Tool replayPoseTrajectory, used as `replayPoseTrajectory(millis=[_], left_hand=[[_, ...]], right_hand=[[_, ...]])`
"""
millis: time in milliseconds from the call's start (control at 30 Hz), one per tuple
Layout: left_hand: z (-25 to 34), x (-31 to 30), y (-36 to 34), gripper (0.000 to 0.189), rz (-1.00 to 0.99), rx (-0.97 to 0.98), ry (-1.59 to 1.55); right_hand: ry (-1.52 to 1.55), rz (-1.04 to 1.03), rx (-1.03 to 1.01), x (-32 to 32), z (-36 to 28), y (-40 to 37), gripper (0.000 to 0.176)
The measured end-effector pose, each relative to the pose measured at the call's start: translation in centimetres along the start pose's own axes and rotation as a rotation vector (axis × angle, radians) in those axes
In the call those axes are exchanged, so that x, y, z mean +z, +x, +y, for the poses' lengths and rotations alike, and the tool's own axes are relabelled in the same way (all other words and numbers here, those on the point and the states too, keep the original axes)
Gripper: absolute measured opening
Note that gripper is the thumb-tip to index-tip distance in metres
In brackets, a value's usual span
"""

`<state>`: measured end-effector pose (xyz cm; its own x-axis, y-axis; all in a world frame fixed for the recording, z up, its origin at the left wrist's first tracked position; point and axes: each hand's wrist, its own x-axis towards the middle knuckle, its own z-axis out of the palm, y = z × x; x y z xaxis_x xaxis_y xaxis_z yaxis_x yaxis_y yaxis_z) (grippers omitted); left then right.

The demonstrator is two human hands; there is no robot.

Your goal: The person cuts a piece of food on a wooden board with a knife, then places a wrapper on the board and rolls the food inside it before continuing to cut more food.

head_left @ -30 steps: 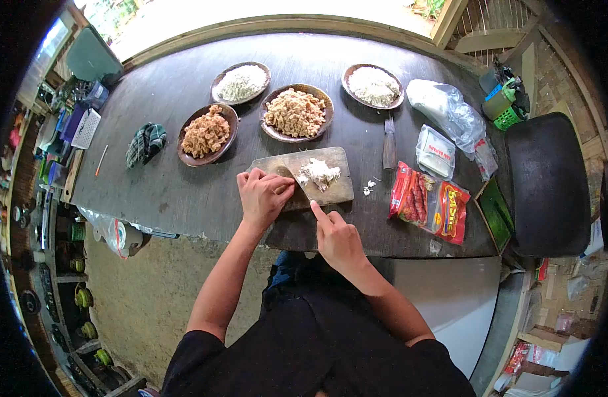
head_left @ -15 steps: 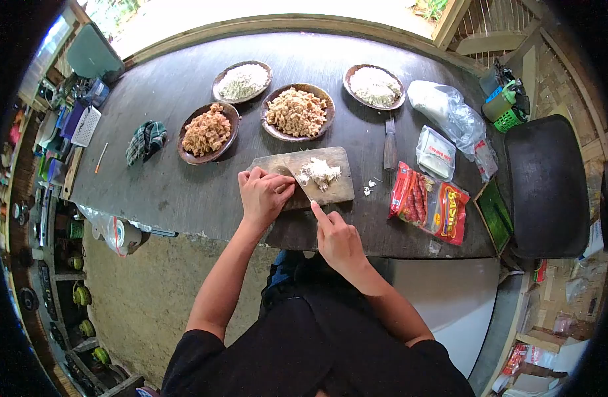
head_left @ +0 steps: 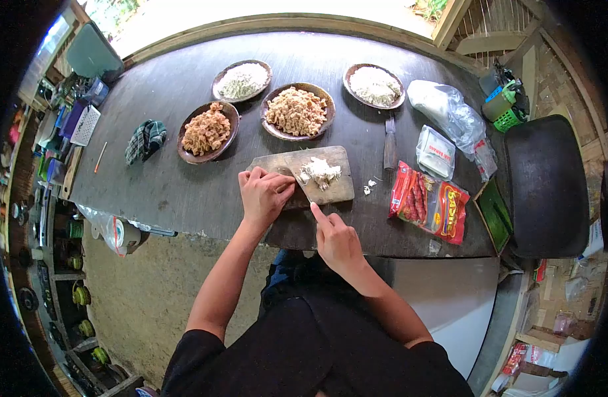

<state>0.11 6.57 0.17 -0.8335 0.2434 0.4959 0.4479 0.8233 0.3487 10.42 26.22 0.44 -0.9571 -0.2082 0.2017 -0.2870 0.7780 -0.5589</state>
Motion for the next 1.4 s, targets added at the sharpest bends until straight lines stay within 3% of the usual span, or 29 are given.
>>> replayPoseTrajectory(millis=[1400], left_hand=[[0.3, -0.2, -0.3, 0.009, -0.004, -0.017, -0.008]], right_hand=[[-0.009, 0.017, 0.005, -0.1, 0.1, 0.3, 0.051]])
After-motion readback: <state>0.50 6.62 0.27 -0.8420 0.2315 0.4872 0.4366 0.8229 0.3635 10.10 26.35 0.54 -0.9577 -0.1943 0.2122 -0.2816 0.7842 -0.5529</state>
